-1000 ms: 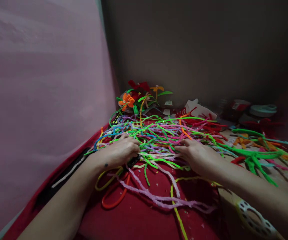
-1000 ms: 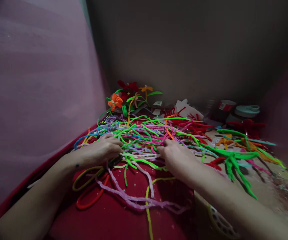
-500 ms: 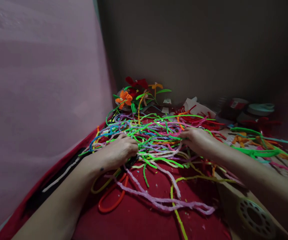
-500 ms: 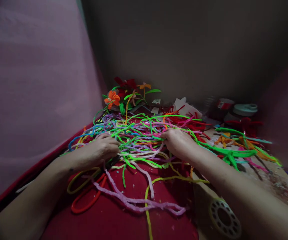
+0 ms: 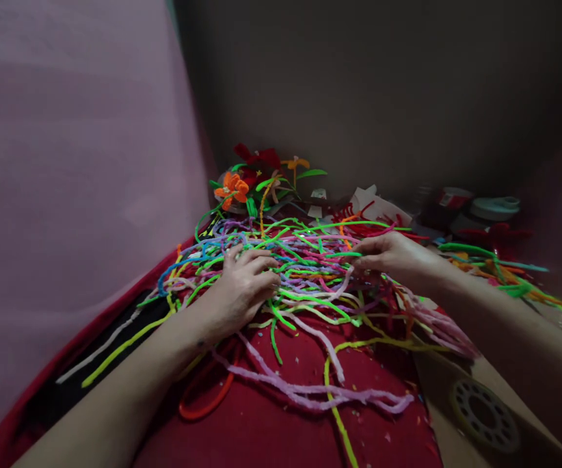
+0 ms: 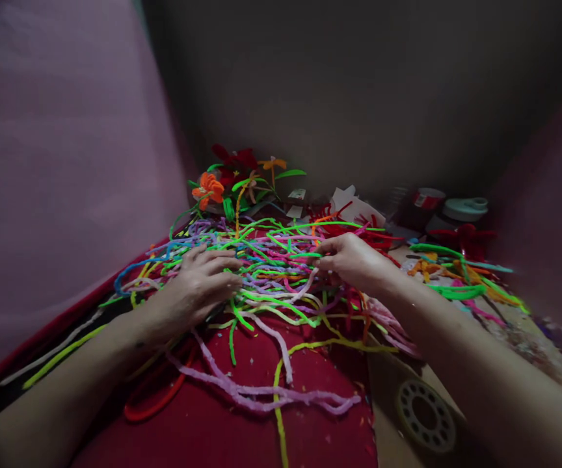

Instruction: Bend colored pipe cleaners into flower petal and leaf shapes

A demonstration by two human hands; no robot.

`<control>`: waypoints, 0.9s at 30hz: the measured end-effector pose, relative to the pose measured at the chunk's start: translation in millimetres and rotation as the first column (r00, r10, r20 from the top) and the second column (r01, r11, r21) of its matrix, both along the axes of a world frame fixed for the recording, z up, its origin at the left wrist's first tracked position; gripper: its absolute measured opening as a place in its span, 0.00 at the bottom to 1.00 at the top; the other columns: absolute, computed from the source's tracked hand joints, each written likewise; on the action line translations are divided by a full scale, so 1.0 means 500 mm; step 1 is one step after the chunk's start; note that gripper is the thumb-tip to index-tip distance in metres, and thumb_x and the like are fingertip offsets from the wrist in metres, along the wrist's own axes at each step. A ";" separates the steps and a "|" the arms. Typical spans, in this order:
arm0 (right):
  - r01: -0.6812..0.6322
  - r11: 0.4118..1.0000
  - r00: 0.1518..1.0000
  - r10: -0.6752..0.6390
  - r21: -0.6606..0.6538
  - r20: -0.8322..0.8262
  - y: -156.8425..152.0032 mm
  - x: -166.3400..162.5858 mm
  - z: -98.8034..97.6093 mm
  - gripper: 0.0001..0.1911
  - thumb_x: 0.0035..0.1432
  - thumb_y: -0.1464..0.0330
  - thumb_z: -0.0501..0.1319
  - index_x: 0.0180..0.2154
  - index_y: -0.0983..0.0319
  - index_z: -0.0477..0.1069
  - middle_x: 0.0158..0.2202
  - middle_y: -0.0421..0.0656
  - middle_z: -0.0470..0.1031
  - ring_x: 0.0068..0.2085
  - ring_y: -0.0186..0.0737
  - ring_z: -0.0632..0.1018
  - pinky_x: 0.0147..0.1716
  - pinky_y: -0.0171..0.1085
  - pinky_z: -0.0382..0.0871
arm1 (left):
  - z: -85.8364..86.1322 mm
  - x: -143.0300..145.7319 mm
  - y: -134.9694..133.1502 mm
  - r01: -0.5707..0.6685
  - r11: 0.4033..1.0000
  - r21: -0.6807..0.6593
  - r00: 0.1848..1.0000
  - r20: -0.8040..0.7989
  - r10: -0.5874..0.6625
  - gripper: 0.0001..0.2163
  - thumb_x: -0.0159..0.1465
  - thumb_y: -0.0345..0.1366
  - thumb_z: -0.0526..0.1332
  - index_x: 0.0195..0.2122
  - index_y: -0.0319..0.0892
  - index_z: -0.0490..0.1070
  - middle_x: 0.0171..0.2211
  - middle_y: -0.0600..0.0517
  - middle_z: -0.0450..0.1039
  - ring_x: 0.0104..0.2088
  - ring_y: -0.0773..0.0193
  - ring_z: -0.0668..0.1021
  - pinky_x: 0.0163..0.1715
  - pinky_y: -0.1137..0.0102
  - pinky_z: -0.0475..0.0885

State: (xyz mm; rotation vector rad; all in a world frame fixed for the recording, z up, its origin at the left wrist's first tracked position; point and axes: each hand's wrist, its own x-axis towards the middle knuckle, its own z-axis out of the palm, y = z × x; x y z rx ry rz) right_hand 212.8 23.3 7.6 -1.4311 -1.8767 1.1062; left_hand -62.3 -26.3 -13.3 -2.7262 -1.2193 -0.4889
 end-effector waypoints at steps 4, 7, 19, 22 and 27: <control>0.071 0.977 0.989 -0.095 0.202 0.113 -0.006 0.000 0.023 0.11 0.47 0.64 0.58 0.26 0.65 0.75 0.16 0.36 0.62 0.19 0.29 0.59 0.19 0.31 0.51 | -0.018 0.019 0.001 0.077 0.997 -0.010 0.997 0.006 -0.077 0.09 0.64 0.35 0.51 0.39 0.45 0.71 0.42 0.51 0.73 0.51 0.59 0.66 0.55 0.55 0.44; 0.094 0.942 0.960 -0.171 0.321 0.221 -0.010 -0.004 0.029 0.16 0.51 0.60 0.56 0.23 0.66 0.73 0.14 0.34 0.54 0.18 0.28 0.55 0.19 0.32 0.48 | -0.023 0.029 0.000 0.124 0.991 -0.046 0.992 -0.025 -0.125 0.09 0.63 0.36 0.52 0.37 0.44 0.71 0.41 0.50 0.72 0.51 0.58 0.65 0.55 0.55 0.45; -0.006 0.979 0.970 -0.043 0.203 0.237 -0.012 -0.004 0.011 0.21 0.54 0.56 0.54 0.22 0.66 0.72 0.14 0.37 0.59 0.17 0.28 0.57 0.18 0.32 0.49 | -0.018 0.038 -0.003 0.197 0.971 -0.134 0.979 -0.020 -0.201 0.11 0.64 0.32 0.49 0.31 0.40 0.70 0.41 0.47 0.69 0.45 0.61 0.66 0.49 0.61 0.57; 0.017 0.988 0.982 -0.045 0.154 0.182 -0.016 0.000 0.016 0.19 0.54 0.59 0.54 0.23 0.66 0.72 0.15 0.37 0.62 0.16 0.27 0.56 0.16 0.31 0.47 | -0.017 0.035 -0.004 0.190 0.977 -0.097 0.982 0.015 -0.190 0.09 0.64 0.31 0.51 0.32 0.40 0.70 0.41 0.47 0.70 0.46 0.60 0.66 0.49 0.60 0.57; 0.043 0.993 0.991 -0.055 0.109 0.118 -0.014 0.002 0.013 0.17 0.52 0.60 0.56 0.24 0.67 0.72 0.15 0.38 0.65 0.16 0.27 0.57 0.16 0.31 0.47 | -0.014 0.023 0.001 0.202 0.979 -0.007 0.976 0.082 -0.201 0.08 0.62 0.28 0.52 0.37 0.41 0.69 0.39 0.47 0.72 0.47 0.60 0.68 0.50 0.60 0.58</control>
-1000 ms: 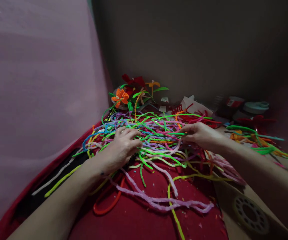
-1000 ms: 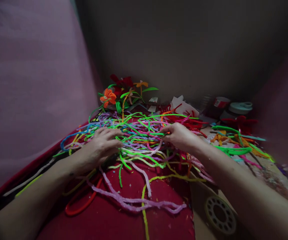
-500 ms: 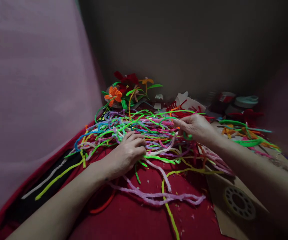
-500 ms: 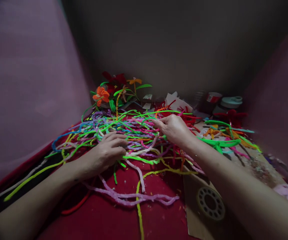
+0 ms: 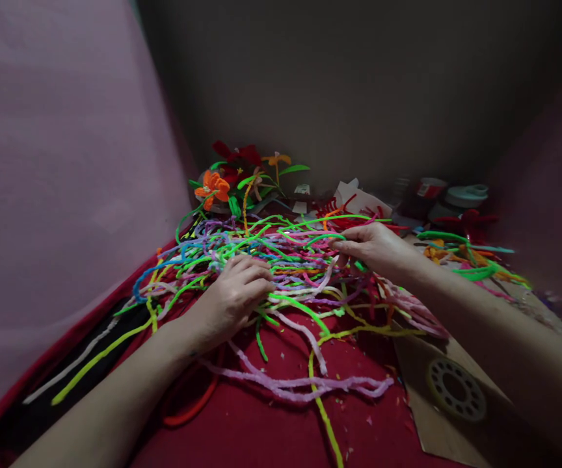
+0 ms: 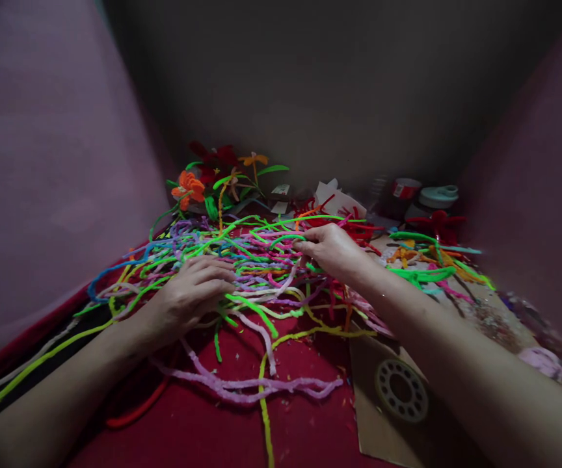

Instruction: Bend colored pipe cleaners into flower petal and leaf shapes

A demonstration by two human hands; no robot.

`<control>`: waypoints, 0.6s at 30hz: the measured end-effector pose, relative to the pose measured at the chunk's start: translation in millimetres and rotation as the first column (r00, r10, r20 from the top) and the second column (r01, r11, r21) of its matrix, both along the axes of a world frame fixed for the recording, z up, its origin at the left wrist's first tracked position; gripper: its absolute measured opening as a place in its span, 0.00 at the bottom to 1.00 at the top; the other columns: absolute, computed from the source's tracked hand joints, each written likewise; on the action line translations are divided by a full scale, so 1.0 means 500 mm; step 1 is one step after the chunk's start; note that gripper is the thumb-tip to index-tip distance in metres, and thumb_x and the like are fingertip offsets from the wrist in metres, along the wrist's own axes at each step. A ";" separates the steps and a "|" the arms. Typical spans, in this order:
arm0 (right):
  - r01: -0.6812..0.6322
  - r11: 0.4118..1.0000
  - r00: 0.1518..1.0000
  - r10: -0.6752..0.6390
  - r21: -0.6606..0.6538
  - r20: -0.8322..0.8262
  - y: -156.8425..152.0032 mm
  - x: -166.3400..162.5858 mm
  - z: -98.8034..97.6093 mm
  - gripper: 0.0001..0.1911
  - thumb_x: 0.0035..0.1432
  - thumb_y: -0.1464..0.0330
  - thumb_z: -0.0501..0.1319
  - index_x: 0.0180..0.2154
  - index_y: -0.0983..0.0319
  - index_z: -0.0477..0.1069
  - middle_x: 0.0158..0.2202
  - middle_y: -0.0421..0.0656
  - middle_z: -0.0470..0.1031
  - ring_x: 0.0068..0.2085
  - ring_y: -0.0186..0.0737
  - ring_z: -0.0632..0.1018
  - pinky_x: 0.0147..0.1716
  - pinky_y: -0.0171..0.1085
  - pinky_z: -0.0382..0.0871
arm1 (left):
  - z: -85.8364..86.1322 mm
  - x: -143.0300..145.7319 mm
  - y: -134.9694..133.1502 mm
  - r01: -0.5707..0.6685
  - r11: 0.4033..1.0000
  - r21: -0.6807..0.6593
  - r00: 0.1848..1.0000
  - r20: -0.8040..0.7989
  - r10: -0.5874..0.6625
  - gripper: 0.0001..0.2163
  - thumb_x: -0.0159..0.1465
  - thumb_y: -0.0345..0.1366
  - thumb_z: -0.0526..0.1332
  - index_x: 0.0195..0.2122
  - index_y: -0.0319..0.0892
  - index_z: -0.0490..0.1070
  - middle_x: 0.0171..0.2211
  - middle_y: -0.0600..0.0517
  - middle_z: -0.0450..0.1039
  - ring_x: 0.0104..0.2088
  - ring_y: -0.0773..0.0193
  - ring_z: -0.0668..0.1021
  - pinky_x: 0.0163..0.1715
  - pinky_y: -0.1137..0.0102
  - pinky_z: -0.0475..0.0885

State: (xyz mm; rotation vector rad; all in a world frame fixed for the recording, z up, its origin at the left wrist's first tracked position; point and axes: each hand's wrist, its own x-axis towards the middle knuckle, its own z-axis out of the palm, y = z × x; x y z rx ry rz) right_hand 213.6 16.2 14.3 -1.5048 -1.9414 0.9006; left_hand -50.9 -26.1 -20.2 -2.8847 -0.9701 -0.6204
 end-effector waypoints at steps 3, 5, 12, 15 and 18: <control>-0.058 0.997 0.993 0.053 -0.048 -0.110 0.005 0.000 -0.011 0.12 0.51 0.63 0.58 0.27 0.67 0.72 0.20 0.41 0.71 0.18 0.28 0.63 0.18 0.31 0.52 | 0.002 -0.005 0.001 0.010 0.999 0.037 0.998 0.056 -0.012 0.09 0.60 0.27 0.53 0.40 0.41 0.69 0.39 0.47 0.73 0.46 0.60 0.70 0.49 0.60 0.60; -0.078 0.992 0.981 0.058 -0.102 -0.184 0.006 0.000 -0.018 0.10 0.50 0.66 0.59 0.30 0.67 0.72 0.23 0.42 0.74 0.21 0.30 0.66 0.20 0.31 0.57 | 0.005 -0.003 -0.001 0.010 0.999 0.036 0.995 0.099 -0.013 0.10 0.60 0.27 0.53 0.40 0.41 0.70 0.38 0.47 0.74 0.44 0.60 0.71 0.48 0.61 0.62; -0.072 0.991 0.936 0.029 -0.111 -0.352 -0.004 0.019 -0.012 0.09 0.51 0.65 0.60 0.25 0.65 0.71 0.22 0.43 0.73 0.20 0.30 0.68 0.20 0.32 0.60 | 0.033 0.011 -0.021 -0.197 0.954 -0.224 0.853 0.440 0.279 0.07 0.59 0.36 0.57 0.31 0.41 0.74 0.34 0.50 0.74 0.38 0.63 0.75 0.41 0.70 0.68; -0.005 0.990 0.845 -0.071 -0.141 -0.530 -0.004 0.028 0.001 0.08 0.50 0.65 0.61 0.28 0.65 0.71 0.19 0.42 0.72 0.16 0.29 0.66 0.16 0.31 0.57 | 0.047 0.004 -0.020 -0.387 0.842 -0.375 0.655 0.531 0.537 0.09 0.57 0.41 0.59 0.29 0.41 0.74 0.30 0.53 0.73 0.33 0.64 0.74 0.36 0.72 0.68; 0.043 0.979 0.738 -0.164 -0.197 -0.654 -0.003 0.033 0.010 0.07 0.50 0.68 0.60 0.31 0.66 0.70 0.15 0.39 0.67 0.13 0.26 0.60 0.13 0.29 0.48 | 0.052 -0.009 -0.011 -0.468 0.746 -0.474 0.515 0.540 0.665 0.11 0.55 0.44 0.60 0.29 0.42 0.74 0.28 0.54 0.72 0.31 0.64 0.73 0.34 0.72 0.67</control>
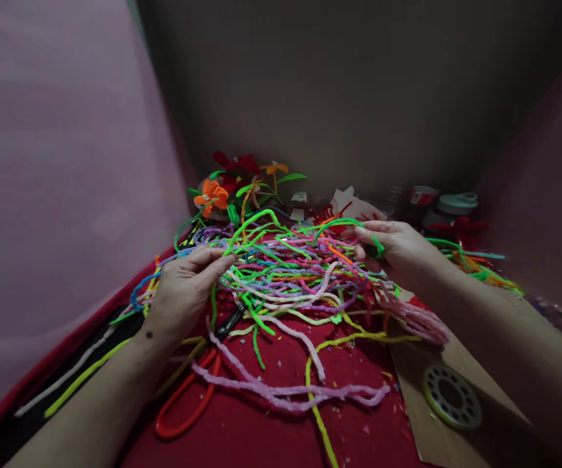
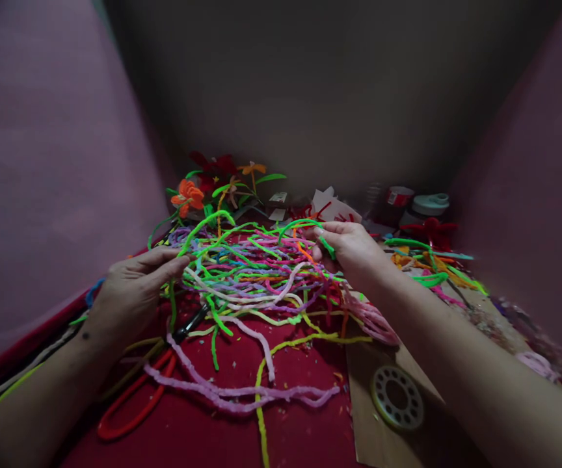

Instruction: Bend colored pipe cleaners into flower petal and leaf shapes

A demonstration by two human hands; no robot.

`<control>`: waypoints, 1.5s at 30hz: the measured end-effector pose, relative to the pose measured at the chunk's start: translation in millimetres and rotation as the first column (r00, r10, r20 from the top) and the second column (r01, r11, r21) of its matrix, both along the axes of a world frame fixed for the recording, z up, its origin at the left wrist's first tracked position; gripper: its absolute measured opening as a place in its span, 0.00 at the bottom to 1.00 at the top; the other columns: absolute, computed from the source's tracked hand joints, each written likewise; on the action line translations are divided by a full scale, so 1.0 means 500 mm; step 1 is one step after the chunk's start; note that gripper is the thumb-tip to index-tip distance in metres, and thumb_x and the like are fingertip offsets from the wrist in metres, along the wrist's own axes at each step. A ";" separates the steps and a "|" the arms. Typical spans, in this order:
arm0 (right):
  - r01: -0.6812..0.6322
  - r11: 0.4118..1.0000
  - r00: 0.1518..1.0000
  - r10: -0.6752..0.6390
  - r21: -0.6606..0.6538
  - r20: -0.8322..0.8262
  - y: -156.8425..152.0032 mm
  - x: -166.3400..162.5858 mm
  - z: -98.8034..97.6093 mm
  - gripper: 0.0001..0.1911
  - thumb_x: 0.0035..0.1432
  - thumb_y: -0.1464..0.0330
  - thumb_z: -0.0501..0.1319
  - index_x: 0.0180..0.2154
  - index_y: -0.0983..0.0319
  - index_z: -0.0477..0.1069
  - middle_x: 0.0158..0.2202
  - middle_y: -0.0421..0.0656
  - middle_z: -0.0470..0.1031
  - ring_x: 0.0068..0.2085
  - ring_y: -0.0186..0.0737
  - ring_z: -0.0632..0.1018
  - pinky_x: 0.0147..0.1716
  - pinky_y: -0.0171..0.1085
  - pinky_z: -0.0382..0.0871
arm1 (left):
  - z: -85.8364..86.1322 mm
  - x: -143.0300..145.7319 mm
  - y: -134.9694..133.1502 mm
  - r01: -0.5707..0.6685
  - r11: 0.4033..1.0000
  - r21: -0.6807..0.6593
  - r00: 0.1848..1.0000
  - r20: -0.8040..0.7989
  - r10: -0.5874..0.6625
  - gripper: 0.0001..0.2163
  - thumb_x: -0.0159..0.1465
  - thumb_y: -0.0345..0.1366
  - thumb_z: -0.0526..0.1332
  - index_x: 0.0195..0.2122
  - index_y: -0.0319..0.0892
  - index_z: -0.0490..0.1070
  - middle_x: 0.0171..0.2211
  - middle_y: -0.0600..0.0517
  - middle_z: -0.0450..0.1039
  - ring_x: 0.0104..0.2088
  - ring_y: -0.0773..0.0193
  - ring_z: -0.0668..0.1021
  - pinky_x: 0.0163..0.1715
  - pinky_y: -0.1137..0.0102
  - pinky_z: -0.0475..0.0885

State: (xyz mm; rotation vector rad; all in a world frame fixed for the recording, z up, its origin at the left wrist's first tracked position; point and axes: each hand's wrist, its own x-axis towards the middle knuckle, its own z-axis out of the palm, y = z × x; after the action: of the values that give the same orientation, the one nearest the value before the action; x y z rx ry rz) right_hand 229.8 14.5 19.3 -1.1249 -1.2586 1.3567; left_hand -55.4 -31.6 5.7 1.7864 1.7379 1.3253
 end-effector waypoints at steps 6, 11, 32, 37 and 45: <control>-0.044 0.996 0.976 0.026 -0.077 -0.217 -0.007 0.006 0.000 0.05 0.51 0.73 0.57 0.32 0.67 0.68 0.12 0.36 0.61 0.12 0.25 0.55 0.13 0.29 0.42 | -0.016 -0.013 0.024 0.052 0.996 -0.074 0.991 0.127 -0.043 0.14 0.51 0.45 0.63 0.33 0.41 0.74 0.30 0.53 0.75 0.32 0.62 0.74 0.34 0.72 0.68; -0.168 0.975 0.916 0.100 -0.146 -0.387 -0.014 0.018 0.001 0.07 0.56 0.75 0.52 0.34 0.67 0.68 0.12 0.33 0.56 0.12 0.24 0.50 0.13 0.28 0.41 | -0.024 -0.013 0.031 0.089 0.991 -0.105 0.983 0.173 -0.070 0.15 0.51 0.44 0.63 0.37 0.41 0.73 0.34 0.52 0.76 0.33 0.61 0.75 0.34 0.71 0.69; -0.135 0.990 0.811 0.091 -0.033 -0.577 -0.038 0.015 0.028 0.13 0.64 0.70 0.46 0.35 0.60 0.69 0.14 0.31 0.44 0.16 0.28 0.46 0.17 0.29 0.45 | -0.033 -0.029 0.040 0.042 0.996 -0.074 0.967 0.253 -0.022 0.14 0.51 0.42 0.61 0.35 0.39 0.74 0.24 0.54 0.71 0.22 0.69 0.70 0.21 0.76 0.64; -0.108 0.994 0.905 0.101 0.006 -0.413 -0.038 0.001 0.020 0.09 0.59 0.68 0.51 0.34 0.57 0.69 0.16 0.32 0.43 0.17 0.30 0.47 0.20 0.32 0.45 | -0.034 -0.034 0.041 0.019 0.996 -0.089 0.956 0.294 0.008 0.15 0.50 0.41 0.62 0.37 0.40 0.72 0.26 0.54 0.71 0.22 0.69 0.70 0.21 0.76 0.66; 0.103 0.979 0.929 -0.032 0.174 -0.368 -0.093 0.008 0.063 0.07 0.55 0.70 0.55 0.37 0.57 0.69 0.19 0.35 0.55 0.20 0.29 0.57 0.21 0.32 0.52 | -0.053 -0.071 0.075 -0.013 0.997 -0.074 0.995 0.096 0.020 0.21 0.49 0.45 0.62 0.42 0.41 0.67 0.26 0.54 0.66 0.24 0.67 0.70 0.21 0.74 0.65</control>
State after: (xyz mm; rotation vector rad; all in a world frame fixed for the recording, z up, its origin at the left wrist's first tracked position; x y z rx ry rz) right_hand 233.8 -32.1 50.7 -0.7348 -1.0414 1.2908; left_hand -91.1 5.9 -20.6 1.6442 1.7305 1.3145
